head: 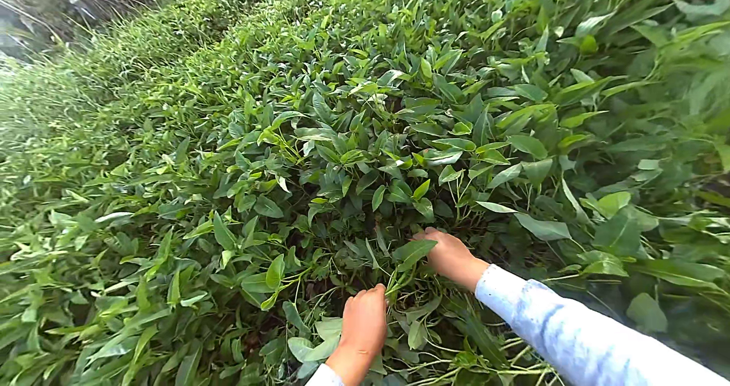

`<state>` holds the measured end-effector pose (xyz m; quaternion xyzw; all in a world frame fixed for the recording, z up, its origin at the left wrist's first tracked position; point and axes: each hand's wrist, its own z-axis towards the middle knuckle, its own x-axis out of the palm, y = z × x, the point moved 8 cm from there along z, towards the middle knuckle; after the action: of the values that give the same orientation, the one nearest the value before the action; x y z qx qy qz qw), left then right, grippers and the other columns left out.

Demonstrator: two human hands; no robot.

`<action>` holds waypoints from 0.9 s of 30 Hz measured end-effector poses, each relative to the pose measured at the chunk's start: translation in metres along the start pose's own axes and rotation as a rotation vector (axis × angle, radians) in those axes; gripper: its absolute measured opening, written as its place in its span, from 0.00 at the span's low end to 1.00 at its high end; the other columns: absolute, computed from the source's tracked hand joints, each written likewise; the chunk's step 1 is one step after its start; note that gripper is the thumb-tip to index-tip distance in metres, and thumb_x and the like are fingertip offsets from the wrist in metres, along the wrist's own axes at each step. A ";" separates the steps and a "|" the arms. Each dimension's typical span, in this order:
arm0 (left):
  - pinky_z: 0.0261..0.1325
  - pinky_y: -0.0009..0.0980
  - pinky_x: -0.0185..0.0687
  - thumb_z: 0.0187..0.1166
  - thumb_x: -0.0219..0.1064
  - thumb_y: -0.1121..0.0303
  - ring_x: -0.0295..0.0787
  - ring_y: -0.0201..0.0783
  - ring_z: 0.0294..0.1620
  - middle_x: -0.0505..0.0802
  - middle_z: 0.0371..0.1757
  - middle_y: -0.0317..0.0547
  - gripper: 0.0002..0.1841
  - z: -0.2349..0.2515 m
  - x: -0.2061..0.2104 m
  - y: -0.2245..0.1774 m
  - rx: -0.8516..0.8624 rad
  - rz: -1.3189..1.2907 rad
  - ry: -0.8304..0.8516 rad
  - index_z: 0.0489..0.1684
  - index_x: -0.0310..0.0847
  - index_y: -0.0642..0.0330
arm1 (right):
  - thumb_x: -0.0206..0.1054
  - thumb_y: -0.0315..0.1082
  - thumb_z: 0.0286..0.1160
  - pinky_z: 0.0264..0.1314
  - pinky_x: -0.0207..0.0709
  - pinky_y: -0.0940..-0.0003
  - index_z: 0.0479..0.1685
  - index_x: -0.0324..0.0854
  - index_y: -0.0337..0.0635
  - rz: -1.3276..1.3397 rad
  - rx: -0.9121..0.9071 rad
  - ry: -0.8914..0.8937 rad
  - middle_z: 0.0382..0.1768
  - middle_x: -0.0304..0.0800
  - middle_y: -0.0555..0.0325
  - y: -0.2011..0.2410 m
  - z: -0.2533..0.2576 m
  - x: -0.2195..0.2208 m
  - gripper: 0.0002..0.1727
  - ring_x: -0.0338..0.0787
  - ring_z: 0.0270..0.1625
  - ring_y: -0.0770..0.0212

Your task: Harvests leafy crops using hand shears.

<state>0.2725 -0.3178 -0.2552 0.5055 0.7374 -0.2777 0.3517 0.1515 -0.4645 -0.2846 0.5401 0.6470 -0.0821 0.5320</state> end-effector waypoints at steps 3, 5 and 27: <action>0.71 0.53 0.78 0.93 0.50 0.60 0.88 0.53 0.66 0.92 0.60 0.55 0.18 0.001 0.003 0.004 -0.004 -0.027 0.001 0.66 0.80 0.59 | 0.62 0.25 0.78 0.64 0.83 0.40 0.74 0.81 0.45 -0.052 0.155 0.068 0.71 0.81 0.40 -0.020 -0.002 -0.007 0.24 0.88 0.65 0.39; 0.70 0.53 0.78 0.93 0.50 0.60 0.88 0.53 0.66 0.92 0.59 0.55 0.18 0.000 0.005 0.000 -0.005 -0.031 0.005 0.67 0.80 0.59 | 0.62 0.25 0.76 0.63 0.83 0.39 0.72 0.81 0.42 -0.081 0.203 0.095 0.71 0.80 0.39 -0.028 0.002 -0.001 0.23 0.87 0.67 0.38; 0.46 0.43 0.82 0.91 0.52 0.60 0.84 0.42 0.34 0.86 0.33 0.46 0.17 -0.028 0.001 0.058 0.162 -0.566 0.045 0.57 0.84 0.62 | 0.62 0.20 0.76 0.60 0.83 0.33 0.66 0.87 0.41 -0.149 0.171 0.020 0.72 0.80 0.37 -0.040 0.012 -0.001 0.20 0.86 0.65 0.31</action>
<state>0.3200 -0.2761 -0.2426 0.3119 0.8321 -0.4116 0.2024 0.1273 -0.4895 -0.3081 0.5348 0.6811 -0.1710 0.4700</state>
